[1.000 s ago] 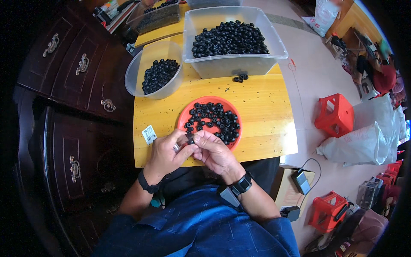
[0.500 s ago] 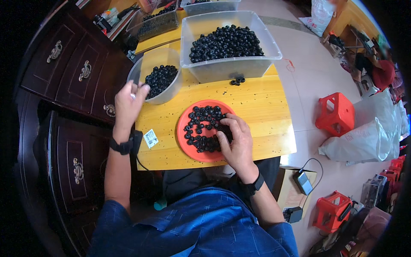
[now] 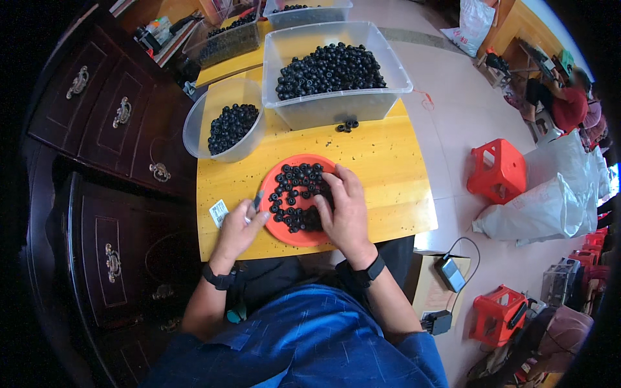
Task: Manually sort and inspect small black objects (possibly dried fruit or rubber components) by hand.
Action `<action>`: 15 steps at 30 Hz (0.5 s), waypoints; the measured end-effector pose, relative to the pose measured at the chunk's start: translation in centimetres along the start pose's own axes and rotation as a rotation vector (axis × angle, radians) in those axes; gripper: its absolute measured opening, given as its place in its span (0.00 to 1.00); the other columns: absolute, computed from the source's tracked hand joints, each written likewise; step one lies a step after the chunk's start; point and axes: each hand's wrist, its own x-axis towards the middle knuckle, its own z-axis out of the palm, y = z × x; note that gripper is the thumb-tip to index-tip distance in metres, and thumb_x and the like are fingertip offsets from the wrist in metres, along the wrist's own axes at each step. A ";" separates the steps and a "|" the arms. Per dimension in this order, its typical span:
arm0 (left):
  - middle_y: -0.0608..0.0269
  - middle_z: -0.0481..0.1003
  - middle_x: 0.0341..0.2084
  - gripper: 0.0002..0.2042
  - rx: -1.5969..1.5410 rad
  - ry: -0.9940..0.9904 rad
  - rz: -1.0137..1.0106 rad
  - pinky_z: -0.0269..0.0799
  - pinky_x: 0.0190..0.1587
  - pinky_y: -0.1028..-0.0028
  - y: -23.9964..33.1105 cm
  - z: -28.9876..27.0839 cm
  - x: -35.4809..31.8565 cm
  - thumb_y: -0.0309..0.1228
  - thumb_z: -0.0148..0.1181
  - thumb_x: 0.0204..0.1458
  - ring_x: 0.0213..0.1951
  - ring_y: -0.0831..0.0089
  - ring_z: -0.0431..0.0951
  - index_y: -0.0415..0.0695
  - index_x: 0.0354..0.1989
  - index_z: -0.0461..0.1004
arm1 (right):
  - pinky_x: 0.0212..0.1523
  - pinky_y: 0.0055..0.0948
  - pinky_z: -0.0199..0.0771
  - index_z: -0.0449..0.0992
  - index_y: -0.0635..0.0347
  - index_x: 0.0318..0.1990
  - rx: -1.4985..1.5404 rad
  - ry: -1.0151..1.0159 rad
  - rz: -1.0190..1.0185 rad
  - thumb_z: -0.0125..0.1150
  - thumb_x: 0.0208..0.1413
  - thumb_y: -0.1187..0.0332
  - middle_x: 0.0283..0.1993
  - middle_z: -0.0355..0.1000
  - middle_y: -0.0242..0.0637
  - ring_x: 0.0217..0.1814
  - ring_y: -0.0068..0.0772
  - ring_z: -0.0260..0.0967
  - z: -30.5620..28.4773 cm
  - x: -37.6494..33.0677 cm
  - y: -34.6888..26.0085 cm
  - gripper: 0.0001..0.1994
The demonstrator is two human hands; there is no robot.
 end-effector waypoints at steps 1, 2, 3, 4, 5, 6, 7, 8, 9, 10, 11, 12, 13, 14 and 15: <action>0.55 0.71 0.19 0.16 -0.001 0.001 0.005 0.68 0.28 0.65 -0.1 0.3 0.0 0.40 0.64 0.53 0.22 0.62 0.73 0.38 0.33 0.70 | 0.63 0.45 0.64 0.73 0.61 0.52 -0.003 0.004 -0.003 0.65 0.52 0.70 0.60 0.65 0.53 0.63 0.55 0.63 0.4 -0.1 0.1 0.19; 0.62 0.69 0.20 0.14 -0.021 -0.046 -0.045 0.66 0.29 0.69 -0.4 0.8 -0.1 0.37 0.63 0.55 0.24 0.70 0.70 0.38 0.34 0.71 | 0.65 0.47 0.60 0.71 0.60 0.56 -0.120 -0.081 -0.024 0.64 0.53 0.65 0.63 0.61 0.55 0.67 0.57 0.58 0.9 -0.5 0.2 0.23; 0.68 0.68 0.21 0.11 -0.040 -0.093 -0.095 0.65 0.30 0.74 -0.9 1.3 -0.1 0.35 0.62 0.56 0.25 0.79 0.66 0.38 0.35 0.72 | 0.68 0.49 0.56 0.68 0.60 0.60 -0.237 -0.166 -0.045 0.64 0.55 0.60 0.67 0.57 0.57 0.70 0.59 0.53 1.3 -0.7 0.2 0.27; 0.69 0.67 0.20 0.10 -0.075 -0.045 -0.064 0.64 0.29 0.74 -1.3 1.9 -0.2 0.33 0.62 0.56 0.25 0.80 0.65 0.38 0.33 0.72 | 0.70 0.51 0.51 0.67 0.60 0.63 -0.297 -0.196 -0.047 0.61 0.56 0.52 0.69 0.55 0.56 0.73 0.59 0.48 1.7 -1.0 0.0 0.31; 0.69 0.67 0.20 0.10 -0.077 -0.044 -0.061 0.64 0.29 0.74 -1.4 2.1 -0.2 0.33 0.62 0.56 0.25 0.80 0.65 0.38 0.33 0.72 | 0.70 0.51 0.51 0.67 0.60 0.63 -0.299 -0.194 -0.049 0.61 0.56 0.52 0.69 0.55 0.56 0.73 0.59 0.48 2.1 -1.1 -0.4 0.31; 0.61 0.69 0.19 0.13 -0.078 -0.022 -0.057 0.66 0.29 0.69 -1.4 2.2 -0.2 0.35 0.62 0.55 0.25 0.69 0.69 0.38 0.30 0.69 | 0.70 0.50 0.50 0.67 0.60 0.63 -0.306 -0.226 -0.060 0.61 0.56 0.51 0.69 0.55 0.56 0.73 0.59 0.47 2.4 -1.2 -0.7 0.31; 0.53 0.71 0.19 0.16 -0.080 0.000 -0.052 0.67 0.29 0.63 -1.5 2.3 -0.1 0.38 0.63 0.53 0.24 0.57 0.74 0.38 0.26 0.66 | 0.70 0.50 0.50 0.67 0.59 0.63 -0.313 -0.257 -0.071 0.61 0.56 0.51 0.69 0.54 0.56 0.74 0.58 0.47 2.7 -1.3 -0.9 0.31; 0.53 0.71 0.19 0.16 -0.080 0.002 -0.050 0.67 0.29 0.63 -1.6 2.2 -0.1 0.38 0.63 0.53 0.24 0.57 0.74 0.38 0.26 0.66 | 0.70 0.49 0.51 0.66 0.59 0.63 -0.352 -0.264 -0.076 0.60 0.56 0.48 0.69 0.55 0.55 0.73 0.57 0.48 2.8 -1.3 -1.0 0.32; 0.54 0.70 0.18 0.16 -0.094 -0.012 -0.063 0.67 0.29 0.63 -1.8 2.2 0.0 0.37 0.63 0.53 0.24 0.58 0.73 0.39 0.25 0.66 | 0.70 0.49 0.51 0.66 0.59 0.63 -0.352 -0.262 -0.079 0.60 0.56 0.48 0.69 0.55 0.55 0.73 0.57 0.48 2.8 -1.2 -1.1 0.32; 0.54 0.70 0.18 0.16 -0.108 -0.027 -0.077 0.66 0.28 0.63 -1.9 2.1 0.0 0.37 0.63 0.53 0.23 0.58 0.72 0.39 0.25 0.66 | 0.68 0.48 0.53 0.66 0.59 0.63 -0.338 -0.267 -0.063 0.60 0.56 0.47 0.69 0.56 0.55 0.72 0.57 0.49 2.8 -1.1 -1.3 0.33; 0.54 0.70 0.18 0.16 -0.108 -0.026 -0.074 0.66 0.28 0.63 -1.8 2.1 0.0 0.37 0.63 0.53 0.23 0.58 0.72 0.39 0.25 0.66 | 0.67 0.48 0.54 0.66 0.58 0.63 -0.324 -0.272 -0.047 0.60 0.55 0.47 0.68 0.56 0.55 0.71 0.56 0.50 2.8 -1.0 -1.3 0.33; 0.54 0.69 0.18 0.16 -0.103 -0.025 -0.073 0.66 0.28 0.63 -1.7 2.1 0.0 0.37 0.64 0.53 0.22 0.59 0.71 0.39 0.25 0.65 | 0.67 0.48 0.54 0.66 0.58 0.63 -0.324 -0.269 -0.048 0.60 0.55 0.47 0.68 0.56 0.55 0.71 0.56 0.50 2.9 -0.8 -1.4 0.33; 0.55 0.68 0.17 0.16 -0.098 -0.025 -0.072 0.66 0.27 0.63 -1.5 2.1 0.0 0.37 0.64 0.52 0.21 0.60 0.70 0.39 0.25 0.65 | 0.65 0.48 0.56 0.66 0.58 0.63 -0.366 -0.264 -0.030 0.60 0.55 0.47 0.68 0.56 0.54 0.71 0.56 0.51 3.0 -0.7 -1.4 0.34; 0.55 0.68 0.17 0.16 -0.097 -0.024 -0.071 0.66 0.27 0.63 -1.4 2.1 -0.1 0.37 0.64 0.52 0.21 0.60 0.70 0.39 0.25 0.65 | 0.64 0.47 0.57 0.66 0.58 0.63 -0.407 -0.259 -0.011 0.61 0.54 0.47 0.68 0.56 0.54 0.70 0.55 0.52 3.1 -0.6 -1.3 0.34; 0.63 0.65 0.18 0.15 -0.104 -0.025 -0.066 0.63 0.27 0.69 -1.2 2.1 -0.2 0.35 0.63 0.53 0.22 0.70 0.65 0.40 0.25 0.65 | 0.64 0.47 0.57 0.66 0.58 0.63 -0.406 -0.258 -0.012 0.61 0.54 0.47 0.68 0.56 0.54 0.70 0.55 0.52 3.3 -0.5 -1.3 0.34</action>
